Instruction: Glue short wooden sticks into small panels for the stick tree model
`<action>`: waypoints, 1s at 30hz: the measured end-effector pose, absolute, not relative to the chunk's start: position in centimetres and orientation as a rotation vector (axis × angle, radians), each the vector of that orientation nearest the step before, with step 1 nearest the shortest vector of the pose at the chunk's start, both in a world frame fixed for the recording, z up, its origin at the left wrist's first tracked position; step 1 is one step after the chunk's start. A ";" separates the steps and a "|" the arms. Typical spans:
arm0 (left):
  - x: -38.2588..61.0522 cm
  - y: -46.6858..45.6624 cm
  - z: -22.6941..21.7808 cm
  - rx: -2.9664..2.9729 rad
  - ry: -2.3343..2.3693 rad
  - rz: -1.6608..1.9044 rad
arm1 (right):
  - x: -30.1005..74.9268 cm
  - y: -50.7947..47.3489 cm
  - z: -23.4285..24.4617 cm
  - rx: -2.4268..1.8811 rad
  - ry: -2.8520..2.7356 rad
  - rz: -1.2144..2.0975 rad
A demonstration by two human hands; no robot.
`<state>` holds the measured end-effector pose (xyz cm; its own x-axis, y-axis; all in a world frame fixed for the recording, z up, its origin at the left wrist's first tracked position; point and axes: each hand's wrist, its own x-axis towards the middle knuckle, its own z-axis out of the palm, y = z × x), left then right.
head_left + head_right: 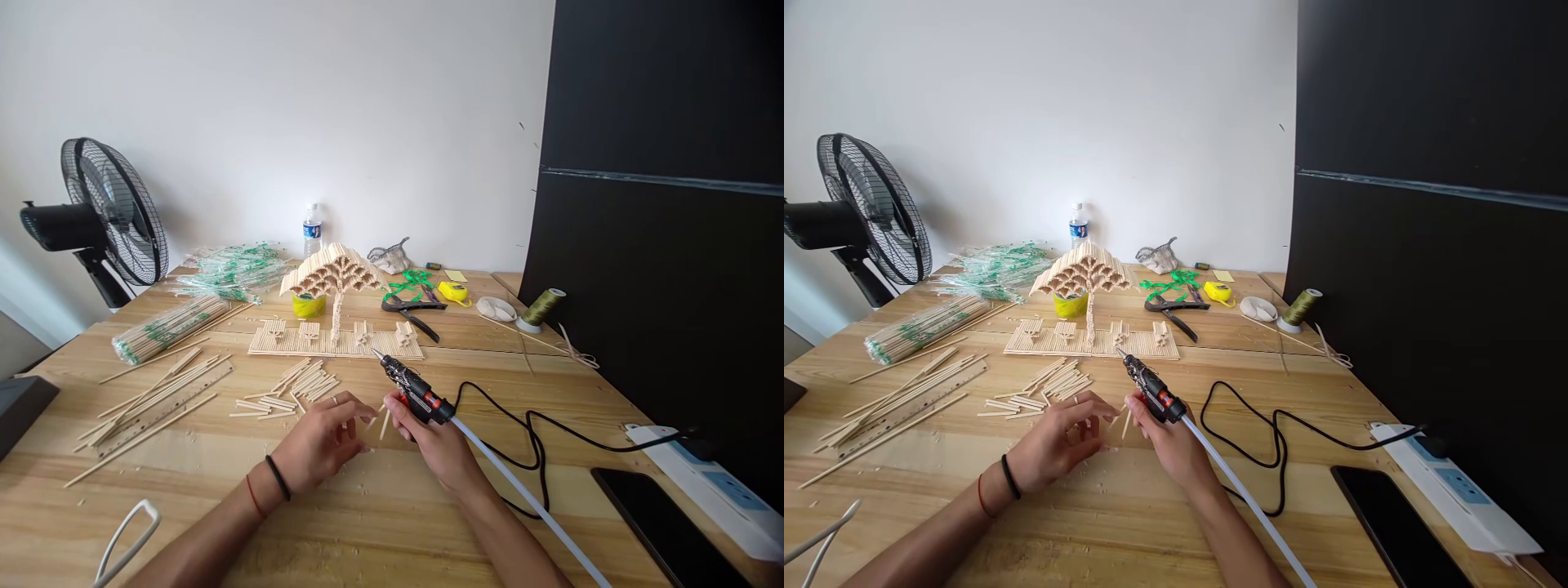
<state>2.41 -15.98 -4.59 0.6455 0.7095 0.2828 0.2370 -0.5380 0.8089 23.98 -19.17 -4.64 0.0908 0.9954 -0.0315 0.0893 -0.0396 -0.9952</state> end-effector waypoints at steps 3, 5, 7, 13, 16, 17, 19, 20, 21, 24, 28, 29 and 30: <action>2.4 -16.1 -4.3 2.092 0.746 0.718 | 23.9 -19.2 -4.6 -1.339 -1.219 1.118; 2.3 -16.2 -4.1 2.090 0.747 0.677 | 23.9 -19.2 -4.6 -1.337 -1.240 1.118; 2.3 -16.3 -4.0 2.081 0.744 0.657 | 24.0 -19.2 -4.7 -1.335 -1.252 1.126; 2.5 -16.4 -4.1 2.014 0.779 0.628 | 24.1 -19.1 -5.3 -1.309 -1.247 1.188; 2.5 -16.5 -4.2 1.994 0.779 0.625 | 24.0 -19.0 -5.2 -1.266 -1.224 1.233; 2.5 -16.6 -4.2 1.991 0.775 0.629 | 23.9 -19.0 -5.1 -1.247 -1.207 1.251; 2.5 -16.6 -4.2 1.984 0.769 0.638 | 23.8 -19.0 -4.9 -1.204 -1.173 1.295; 2.6 -16.6 -4.2 1.984 0.768 0.640 | 23.7 -19.0 -4.8 -1.181 -1.157 1.320; 2.6 -16.6 -4.2 1.987 0.769 0.641 | 23.6 -19.0 -4.8 -1.159 -1.143 1.343; 2.6 -16.6 -4.1 2.009 0.777 0.657 | 23.5 -19.0 -4.7 -1.102 -1.101 1.396; 2.7 -16.7 -4.0 2.014 0.753 0.703 | 23.3 -19.1 -4.8 -1.063 -1.071 1.442; 2.7 -16.7 -4.0 2.011 0.740 0.716 | 23.3 -19.1 -4.8 -1.056 -1.073 1.449; 2.7 -16.7 -4.0 2.009 0.729 0.728 | 23.3 -19.1 -4.8 -1.051 -1.079 1.455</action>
